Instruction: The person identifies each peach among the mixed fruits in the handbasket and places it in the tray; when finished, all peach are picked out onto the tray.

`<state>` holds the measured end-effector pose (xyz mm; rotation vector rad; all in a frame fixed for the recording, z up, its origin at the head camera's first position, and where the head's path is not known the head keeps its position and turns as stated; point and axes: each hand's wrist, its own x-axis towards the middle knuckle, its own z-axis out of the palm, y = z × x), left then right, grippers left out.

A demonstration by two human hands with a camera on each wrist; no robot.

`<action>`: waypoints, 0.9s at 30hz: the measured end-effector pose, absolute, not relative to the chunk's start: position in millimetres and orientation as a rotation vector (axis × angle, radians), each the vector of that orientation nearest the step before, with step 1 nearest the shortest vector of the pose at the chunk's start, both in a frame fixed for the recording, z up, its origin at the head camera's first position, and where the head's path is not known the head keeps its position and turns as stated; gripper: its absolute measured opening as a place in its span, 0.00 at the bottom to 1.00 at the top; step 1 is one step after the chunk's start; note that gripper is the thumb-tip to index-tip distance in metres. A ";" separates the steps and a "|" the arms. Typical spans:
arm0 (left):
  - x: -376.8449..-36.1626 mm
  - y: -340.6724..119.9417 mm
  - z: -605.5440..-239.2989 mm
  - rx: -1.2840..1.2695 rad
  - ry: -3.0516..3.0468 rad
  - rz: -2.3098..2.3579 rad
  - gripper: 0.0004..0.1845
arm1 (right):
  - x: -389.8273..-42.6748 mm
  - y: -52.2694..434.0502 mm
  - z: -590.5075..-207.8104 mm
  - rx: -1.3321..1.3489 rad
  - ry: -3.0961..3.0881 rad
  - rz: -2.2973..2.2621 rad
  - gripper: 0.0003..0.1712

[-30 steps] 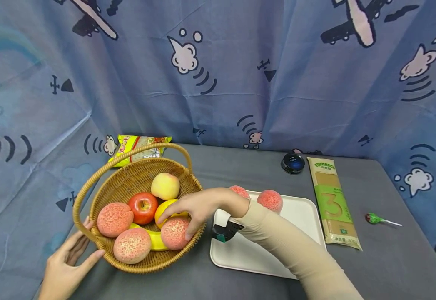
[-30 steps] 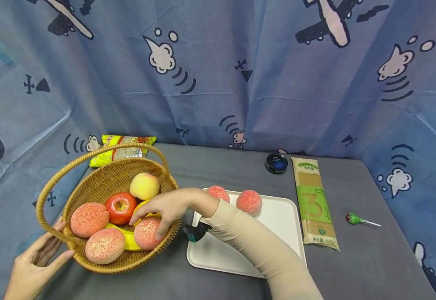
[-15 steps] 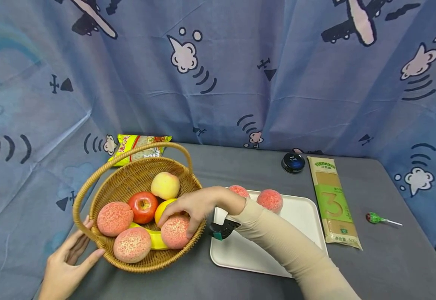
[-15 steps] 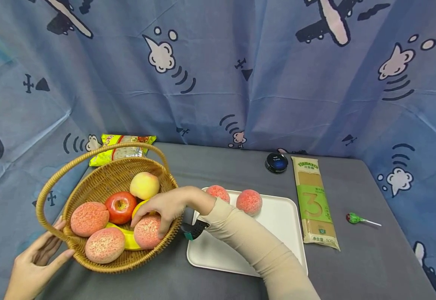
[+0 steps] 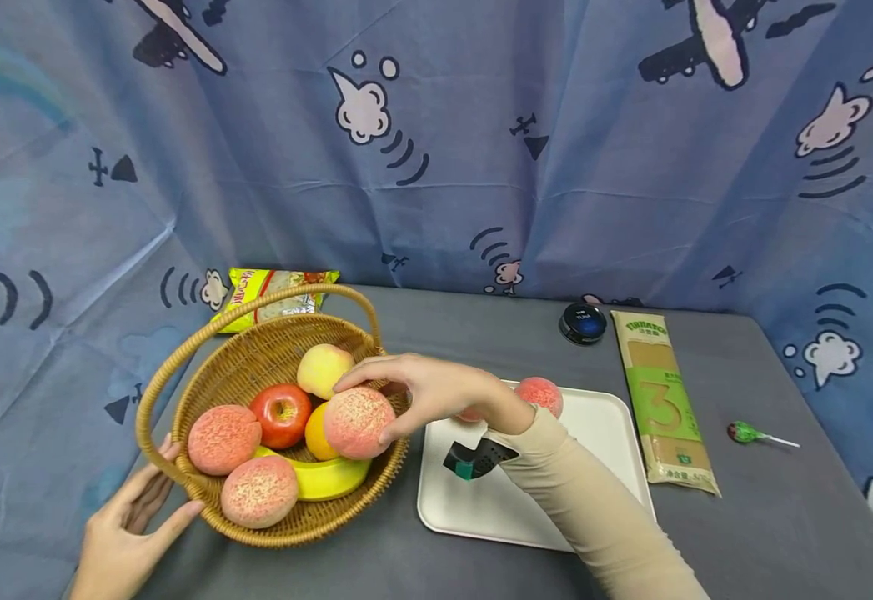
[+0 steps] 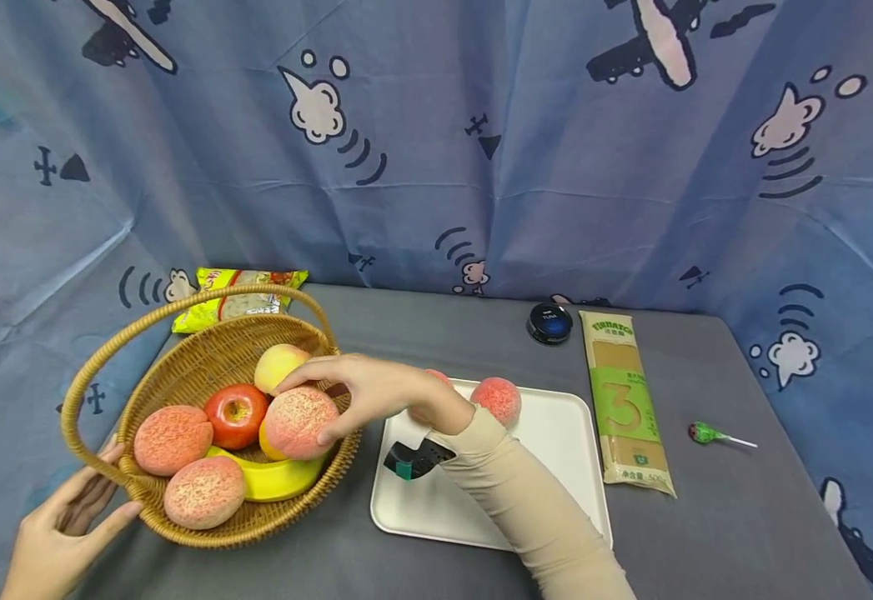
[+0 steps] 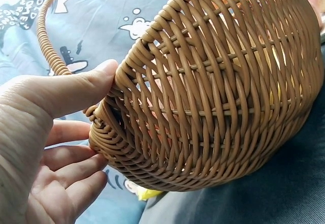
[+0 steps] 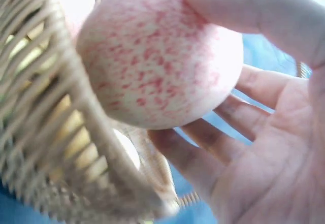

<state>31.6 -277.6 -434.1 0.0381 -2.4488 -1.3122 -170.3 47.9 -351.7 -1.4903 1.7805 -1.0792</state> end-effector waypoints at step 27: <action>33.0 -273.1 -426.8 0.065 -2.449 -1.323 0.40 | -142.0 279.1 -384.7 -0.777 2.474 -1.603 0.39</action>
